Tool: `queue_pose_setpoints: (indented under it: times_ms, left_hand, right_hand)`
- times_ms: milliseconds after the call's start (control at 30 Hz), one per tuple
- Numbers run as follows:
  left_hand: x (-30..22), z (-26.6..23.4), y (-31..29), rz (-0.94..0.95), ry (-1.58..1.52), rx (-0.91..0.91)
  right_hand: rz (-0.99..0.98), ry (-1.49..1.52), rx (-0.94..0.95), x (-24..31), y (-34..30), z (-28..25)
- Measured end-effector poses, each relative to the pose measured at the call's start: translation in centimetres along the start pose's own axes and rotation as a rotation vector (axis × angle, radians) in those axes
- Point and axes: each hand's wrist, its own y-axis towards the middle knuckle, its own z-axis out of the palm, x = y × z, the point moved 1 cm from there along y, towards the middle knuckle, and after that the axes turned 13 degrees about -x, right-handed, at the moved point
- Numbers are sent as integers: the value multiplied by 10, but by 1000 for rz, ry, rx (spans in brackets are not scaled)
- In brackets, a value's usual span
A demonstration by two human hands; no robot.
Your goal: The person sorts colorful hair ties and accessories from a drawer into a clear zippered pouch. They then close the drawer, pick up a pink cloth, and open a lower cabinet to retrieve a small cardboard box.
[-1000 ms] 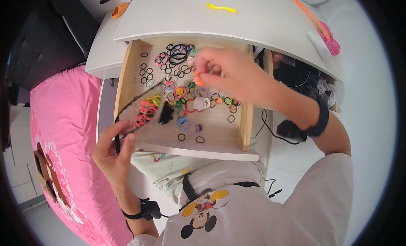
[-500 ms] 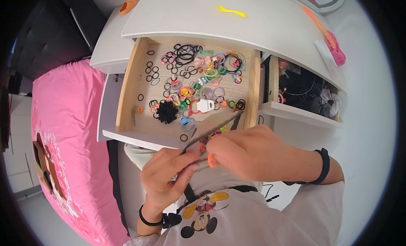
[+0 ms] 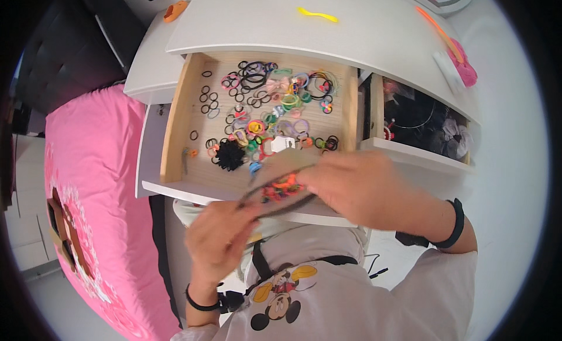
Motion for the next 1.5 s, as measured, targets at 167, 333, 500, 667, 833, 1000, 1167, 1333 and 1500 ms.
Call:
queue_pose_setpoints:
  times_ms: [167, 333, 500, 667, 833, 1000, 1167, 1333, 1500]
  left_hand:
    - [31, -28, 2, -175, 55, -172]
    - [57, -35, 5, -306, 31, -380]
    - [79, -49, 6, -340, 30, -425]
    - [90, -67, 1, -391, 132, -352]
    - [93, -73, -4, -367, 155, -335]
    - [99, -73, -12, -505, 68, -451]
    - [96, -66, -2, -501, 26, -628]
    - [102, -70, -1, -447, 68, -666]
    - [107, -68, -6, -417, 20, -656]
  right_hand:
    - [153, -18, -81, -30, 22, -21]
    - [429, 134, -33, -53, 31, -23]
    - [296, -107, -8, -84, 32, -15]
    - [222, -211, 120, -100, 27, -7]
    - [131, -159, 279, -102, 25, 10]
    - [198, -198, 414, -90, 44, 22]
    - [232, -229, 469, -90, 55, 37]
    - [9, -194, 256, -102, 54, 63]
    - [-47, -234, 552, -81, 65, 71]
